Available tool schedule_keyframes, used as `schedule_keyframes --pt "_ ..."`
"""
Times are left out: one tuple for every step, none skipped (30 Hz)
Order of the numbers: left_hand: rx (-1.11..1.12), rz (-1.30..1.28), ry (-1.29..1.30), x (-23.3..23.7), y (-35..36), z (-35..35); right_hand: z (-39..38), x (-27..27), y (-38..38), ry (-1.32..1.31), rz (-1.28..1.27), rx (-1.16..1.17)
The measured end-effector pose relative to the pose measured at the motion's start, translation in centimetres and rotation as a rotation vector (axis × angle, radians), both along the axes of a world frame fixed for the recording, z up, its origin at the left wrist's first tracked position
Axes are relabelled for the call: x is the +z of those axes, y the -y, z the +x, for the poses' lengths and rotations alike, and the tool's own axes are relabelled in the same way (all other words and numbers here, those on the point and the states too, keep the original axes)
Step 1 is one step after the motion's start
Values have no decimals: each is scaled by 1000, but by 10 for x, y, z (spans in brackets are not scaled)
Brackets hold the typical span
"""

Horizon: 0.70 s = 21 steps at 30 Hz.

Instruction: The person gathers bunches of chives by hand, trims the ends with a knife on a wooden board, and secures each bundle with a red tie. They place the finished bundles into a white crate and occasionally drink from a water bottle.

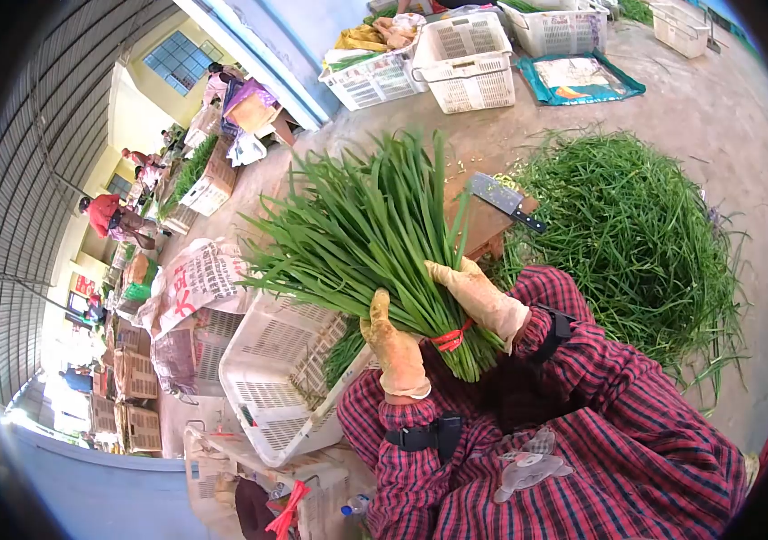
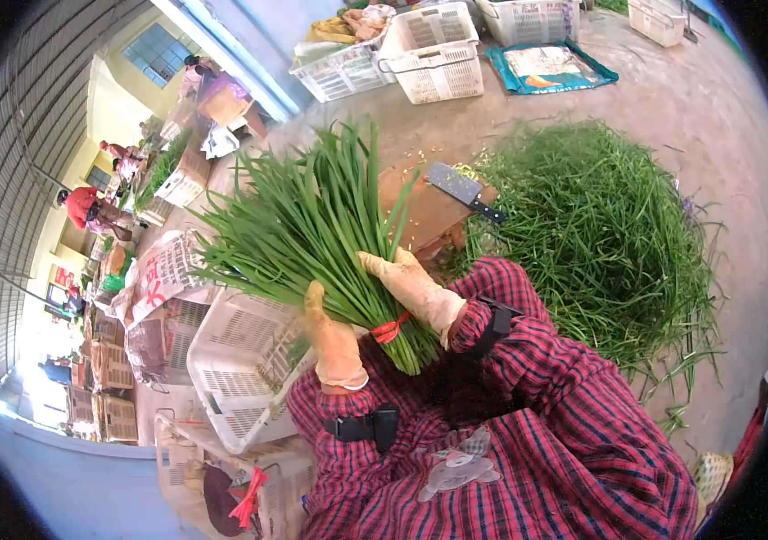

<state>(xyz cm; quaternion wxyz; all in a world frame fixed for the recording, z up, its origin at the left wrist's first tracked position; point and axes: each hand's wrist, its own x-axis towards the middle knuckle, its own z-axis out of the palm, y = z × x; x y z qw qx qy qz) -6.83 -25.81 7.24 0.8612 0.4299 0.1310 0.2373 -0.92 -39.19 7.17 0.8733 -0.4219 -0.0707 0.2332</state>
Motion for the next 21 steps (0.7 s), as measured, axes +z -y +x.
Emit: schedule_keyframes --pt "0 2 -3 -2 -2 0 0 4 2 -15 -35 23" --pt "-28 59 -15 -5 -6 -2 3 6 2 -32 -71 46" --pt "-55 116 -28 -8 -10 -5 7 6 2 -37 -71 46" --pt "-55 113 -34 -11 -16 -10 12 6 1 1 -44 48" --pt "-86 223 -25 -13 -22 -16 17 6 2 35 -17 46" --pt "-121 331 -15 -17 -25 -25 22 7 3 23 -22 42" --pt "-177 360 -32 -19 -26 -39 29 8 5 30 -31 57" --pt "-243 328 -76 -52 -43 -45 35 9 5 31 -41 76" --pt "-354 325 -105 -38 -30 -40 39 14 7 31 -54 124" --pt "-455 318 -133 -23 -17 -35 36 13 3 12 -63 142" --pt "-456 495 -146 -27 -15 -34 34 14 -4 -44 -34 140" --pt "-457 679 -153 -28 -14 -31 35 14 -11 -91 -1 136" --pt "-357 699 -222 -30 -4 -36 36 5 -20 -18 -37 88" --pt "-343 696 -228 -34 -1 -33 35 5 -24 -19 -38 103" --pt "-313 604 -216 -39 0 -30 35 5 -25 -56 8 113" --pt "-282 509 -203 -45 0 -29 35 5 -27 -94 50 124" --pt "-211 408 -235 -55 -2 -30 34 5 -28 -126 8 163" --pt "-188 392 -247 -61 -8 -31 29 8 -31 -135 -5 189" --pt "-210 289 -227 -67 -18 -34 20 11 -36 -116 -1 131" --pt "-220 187 -202 -71 -27 -38 15 11 -43 -93 4 82" --pt "-249 172 -191 -64 -35 -42 21 -13 -55 -81 123 160"
